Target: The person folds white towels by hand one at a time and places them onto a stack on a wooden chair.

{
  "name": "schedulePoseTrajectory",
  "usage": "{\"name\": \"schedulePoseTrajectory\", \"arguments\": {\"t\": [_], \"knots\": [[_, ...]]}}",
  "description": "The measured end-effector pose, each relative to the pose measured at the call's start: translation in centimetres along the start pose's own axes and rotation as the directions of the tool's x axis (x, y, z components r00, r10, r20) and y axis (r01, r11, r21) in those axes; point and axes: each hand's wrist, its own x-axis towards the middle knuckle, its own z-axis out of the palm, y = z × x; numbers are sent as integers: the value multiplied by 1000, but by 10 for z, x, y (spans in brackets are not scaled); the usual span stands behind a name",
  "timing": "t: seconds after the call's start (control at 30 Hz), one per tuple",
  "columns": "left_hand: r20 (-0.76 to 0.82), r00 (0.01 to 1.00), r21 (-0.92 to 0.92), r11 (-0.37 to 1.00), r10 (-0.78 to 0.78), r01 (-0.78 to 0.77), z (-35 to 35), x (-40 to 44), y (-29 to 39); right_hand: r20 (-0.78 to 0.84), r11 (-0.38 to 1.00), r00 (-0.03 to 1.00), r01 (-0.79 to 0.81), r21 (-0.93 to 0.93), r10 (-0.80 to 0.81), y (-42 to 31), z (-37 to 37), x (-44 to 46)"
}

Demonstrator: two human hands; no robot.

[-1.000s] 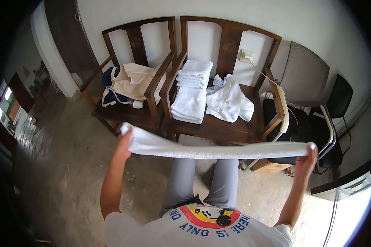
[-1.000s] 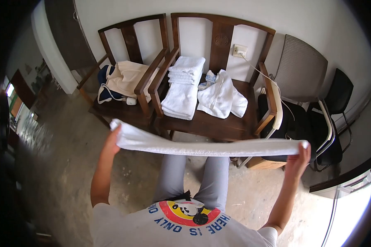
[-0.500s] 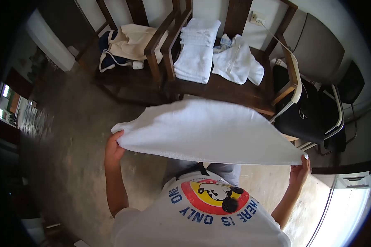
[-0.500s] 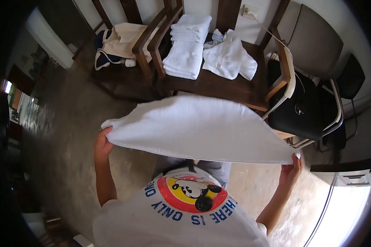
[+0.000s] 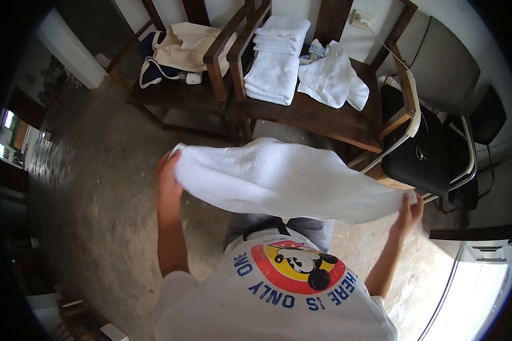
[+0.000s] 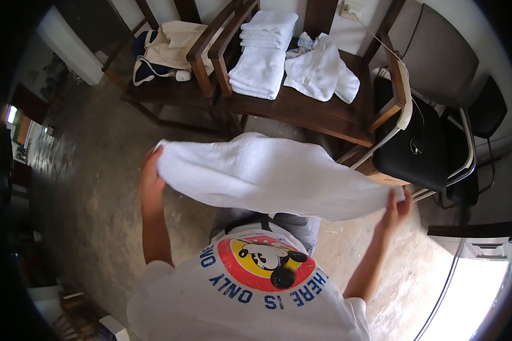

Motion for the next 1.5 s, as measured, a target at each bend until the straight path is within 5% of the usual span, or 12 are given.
{"name": "schedulePoseTrajectory", "arguments": {"t": [0.13,0.27,0.33,0.6,0.7,0.83,1.0,1.5], "knots": [[131,991,151,987,37,-56,119,-10,-30,324,991,937,131,19,-130,-19,108,-35],[601,793,307,945,-98,-115,198,-65,-96,633,994,773,-38,102,-36,-42,187,-105],[529,800,277,949,-281,151,207,-86,-122,612,996,788,16,88,-66,-36,195,-123],[469,778,55,893,-417,446,173,-96,-143,720,944,666,-326,44,197,0,180,-132],[405,774,84,862,-488,500,166,-93,-151,690,924,698,-365,113,192,-2,184,-132],[392,877,145,960,-279,240,170,-89,-145,580,930,798,-319,181,161,-3,186,-132],[475,880,303,944,-28,-134,180,-88,-142,687,946,707,-312,89,168,-13,195,-132],[516,855,352,896,54,-269,180,-95,-141,779,813,584,-554,178,228,-18,190,-125]]}}
